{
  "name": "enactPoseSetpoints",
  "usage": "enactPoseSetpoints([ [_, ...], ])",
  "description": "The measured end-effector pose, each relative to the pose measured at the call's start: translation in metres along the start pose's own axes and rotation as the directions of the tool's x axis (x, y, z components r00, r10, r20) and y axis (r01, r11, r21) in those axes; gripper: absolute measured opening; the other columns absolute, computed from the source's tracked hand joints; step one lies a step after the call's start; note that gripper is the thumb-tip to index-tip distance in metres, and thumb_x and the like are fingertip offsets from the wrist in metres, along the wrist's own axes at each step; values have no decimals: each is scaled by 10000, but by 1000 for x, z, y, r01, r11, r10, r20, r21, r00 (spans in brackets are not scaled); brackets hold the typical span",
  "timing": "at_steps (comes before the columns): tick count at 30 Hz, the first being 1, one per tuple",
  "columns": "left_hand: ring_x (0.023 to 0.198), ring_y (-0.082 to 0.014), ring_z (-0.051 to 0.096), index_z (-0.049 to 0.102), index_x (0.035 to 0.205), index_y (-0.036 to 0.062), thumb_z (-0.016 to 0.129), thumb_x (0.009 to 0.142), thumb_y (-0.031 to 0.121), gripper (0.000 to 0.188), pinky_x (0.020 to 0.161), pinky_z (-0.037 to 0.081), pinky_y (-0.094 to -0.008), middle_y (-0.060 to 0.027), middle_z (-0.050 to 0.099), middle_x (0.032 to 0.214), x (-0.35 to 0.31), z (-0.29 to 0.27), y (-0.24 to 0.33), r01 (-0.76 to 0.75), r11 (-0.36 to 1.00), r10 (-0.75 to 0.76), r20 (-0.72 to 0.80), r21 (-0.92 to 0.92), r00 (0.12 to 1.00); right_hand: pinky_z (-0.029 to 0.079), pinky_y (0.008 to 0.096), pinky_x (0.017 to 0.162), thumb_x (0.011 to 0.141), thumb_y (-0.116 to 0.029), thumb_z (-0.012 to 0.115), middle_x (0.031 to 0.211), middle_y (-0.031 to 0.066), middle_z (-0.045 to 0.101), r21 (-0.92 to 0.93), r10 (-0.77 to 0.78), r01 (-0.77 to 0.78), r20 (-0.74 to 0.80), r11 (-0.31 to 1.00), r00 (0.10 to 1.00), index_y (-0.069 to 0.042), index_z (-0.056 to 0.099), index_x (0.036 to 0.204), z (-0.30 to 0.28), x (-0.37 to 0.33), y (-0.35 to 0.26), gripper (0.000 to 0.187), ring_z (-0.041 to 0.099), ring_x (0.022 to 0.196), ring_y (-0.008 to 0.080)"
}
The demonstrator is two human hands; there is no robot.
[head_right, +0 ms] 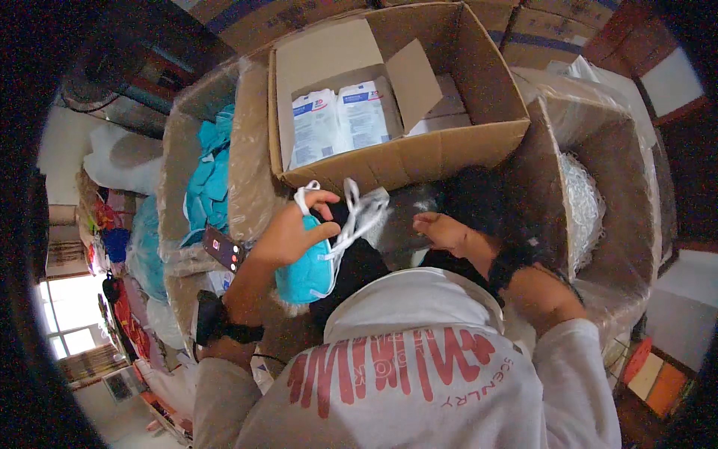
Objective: Removing individual face masks from plastic wrappers and placing them in a cardboard box.
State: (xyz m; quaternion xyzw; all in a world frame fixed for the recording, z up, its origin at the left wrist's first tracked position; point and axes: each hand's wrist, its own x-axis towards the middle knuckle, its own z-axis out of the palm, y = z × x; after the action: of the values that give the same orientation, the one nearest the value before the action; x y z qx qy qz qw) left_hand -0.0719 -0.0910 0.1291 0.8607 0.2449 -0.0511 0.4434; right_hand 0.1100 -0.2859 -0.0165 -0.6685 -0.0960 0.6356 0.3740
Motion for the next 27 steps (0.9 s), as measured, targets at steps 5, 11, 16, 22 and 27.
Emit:
enactPoseSetpoints([
  [5,769,-232,573,581,885,31,581,801,356,336,694,434,-340,-105,588,811,2,-10,-3,-65,993,59,59,100,996,368,322,912,881,-263,498,1223,105,457,-107,-471,472,32,875,881,-30,405,1243,13,4,-32,441,452,1096,208],
  [11,748,-297,541,508,864,13,406,896,372,375,655,416,-354,-167,534,807,5,-21,15,-325,946,323,-83,-8,943,343,287,930,888,-281,494,1227,122,443,-201,-899,935,276,293,341,20,330,1274,65,-58,-133,517,442,1090,168],
  [16,767,-124,519,498,945,27,394,915,349,340,674,418,-262,-71,542,800,1,-48,41,-319,921,243,-314,-221,918,398,254,834,902,-322,459,1041,80,518,156,-583,654,634,741,509,21,308,1285,81,-64,-132,535,475,956,115],
  [22,662,-68,473,557,853,33,409,921,310,321,596,387,-207,-4,540,706,9,-64,18,-253,924,140,-360,-288,922,419,298,690,907,-226,437,823,91,540,-288,-552,748,530,597,644,-24,519,927,74,-99,-152,219,520,782,193],
  [27,612,-73,439,562,728,39,452,898,320,346,561,355,-214,3,501,641,36,-20,23,-402,899,198,-656,-175,729,389,384,675,887,-164,428,777,149,509,-265,-950,958,311,-110,-23,-5,479,780,87,-94,-170,199,499,738,312],
])
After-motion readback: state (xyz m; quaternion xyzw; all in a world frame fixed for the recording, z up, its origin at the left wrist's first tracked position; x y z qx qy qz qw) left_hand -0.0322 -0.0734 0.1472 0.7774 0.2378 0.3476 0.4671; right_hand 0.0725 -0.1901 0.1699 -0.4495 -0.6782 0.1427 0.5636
